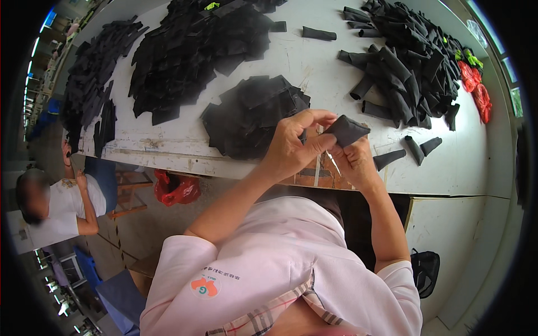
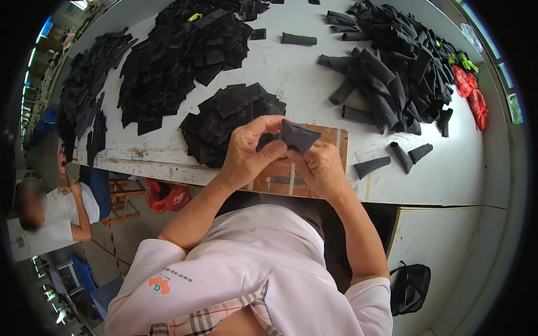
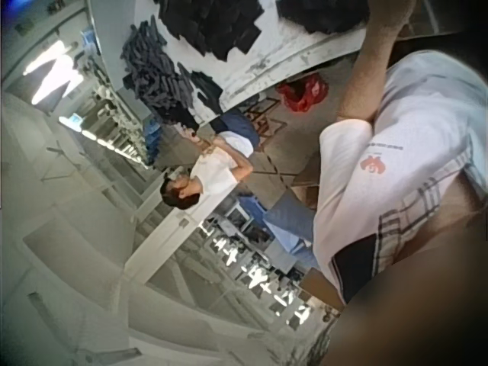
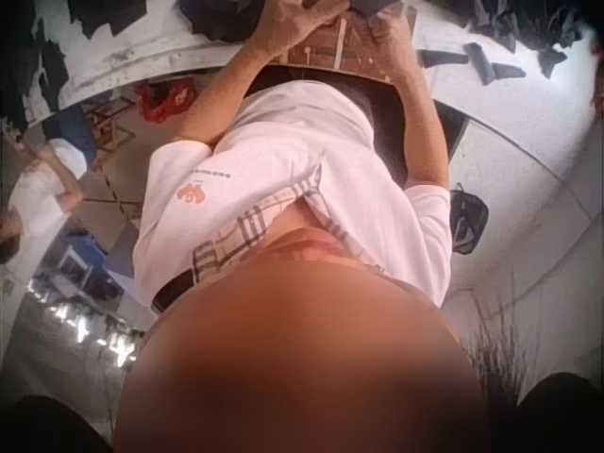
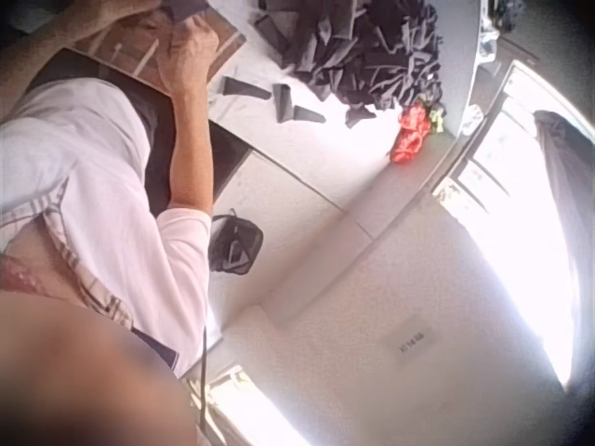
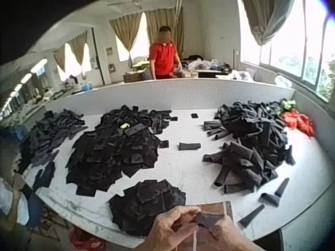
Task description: Manually applying glue or sealant to edges of black fabric pieces using a small brush/stick and folding them.
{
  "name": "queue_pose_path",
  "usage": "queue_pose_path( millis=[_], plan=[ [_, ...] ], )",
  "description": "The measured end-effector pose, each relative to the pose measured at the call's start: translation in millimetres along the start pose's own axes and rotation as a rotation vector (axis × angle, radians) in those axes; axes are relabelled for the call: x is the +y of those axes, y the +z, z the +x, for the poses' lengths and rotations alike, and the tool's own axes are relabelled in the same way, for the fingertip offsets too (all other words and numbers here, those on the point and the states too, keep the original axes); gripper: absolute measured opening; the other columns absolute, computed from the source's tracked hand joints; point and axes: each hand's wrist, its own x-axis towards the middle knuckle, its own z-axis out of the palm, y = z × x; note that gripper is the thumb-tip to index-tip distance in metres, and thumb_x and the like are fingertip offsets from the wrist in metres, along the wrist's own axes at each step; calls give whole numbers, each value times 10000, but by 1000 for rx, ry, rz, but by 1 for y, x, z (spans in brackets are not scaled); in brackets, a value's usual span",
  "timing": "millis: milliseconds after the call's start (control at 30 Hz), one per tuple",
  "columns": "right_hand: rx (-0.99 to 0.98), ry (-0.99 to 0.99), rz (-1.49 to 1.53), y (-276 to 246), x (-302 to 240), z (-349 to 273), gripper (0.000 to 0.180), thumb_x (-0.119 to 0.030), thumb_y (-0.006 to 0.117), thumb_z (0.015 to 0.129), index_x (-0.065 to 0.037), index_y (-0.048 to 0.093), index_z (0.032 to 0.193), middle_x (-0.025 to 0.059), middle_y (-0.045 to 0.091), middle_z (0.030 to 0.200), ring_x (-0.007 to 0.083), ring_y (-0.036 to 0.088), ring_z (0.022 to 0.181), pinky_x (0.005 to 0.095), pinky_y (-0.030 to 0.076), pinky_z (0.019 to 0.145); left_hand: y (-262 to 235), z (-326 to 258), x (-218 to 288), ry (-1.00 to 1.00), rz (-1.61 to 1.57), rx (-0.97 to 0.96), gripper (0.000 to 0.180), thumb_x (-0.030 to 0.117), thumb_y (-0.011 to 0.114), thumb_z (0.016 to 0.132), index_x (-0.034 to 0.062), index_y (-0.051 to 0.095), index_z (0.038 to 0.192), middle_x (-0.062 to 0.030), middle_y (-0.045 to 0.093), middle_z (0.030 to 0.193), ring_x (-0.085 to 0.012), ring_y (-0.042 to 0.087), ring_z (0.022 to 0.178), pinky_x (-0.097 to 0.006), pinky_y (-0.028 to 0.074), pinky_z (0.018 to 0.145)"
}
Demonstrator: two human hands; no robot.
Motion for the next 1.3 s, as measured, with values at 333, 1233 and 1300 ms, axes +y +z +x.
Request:
queue_pose_path(
  millis=[333,1233,1300],
  plan=[
    [367,538,525,-57,7,38,455,-423,416,889,6,565,892,8,527,638,61,486,571,178,402,542,-80,38,-134,-441,1217,392,190,157,645,723,0,584,809,-150,596,803,-308,559,843,-396,442,737],
    [321,380,96,32,-49,-18,134,-76,702,691,-17,583,671,15,451,540,100,453,476,231,379,432,12,-53,5,-273,-80,376,132,60,594,801,5,554,914,-13,572,755,-48,505,692,-170,414,626],
    [333,304,-96,32,-45,-19,182,-74,718,661,-19,551,615,38,420,531,136,433,449,257,361,411,11,-53,16,-326,-144,340,146,94,588,810,5,548,918,-15,569,754,-53,505,697,-171,411,627]
  ],
)
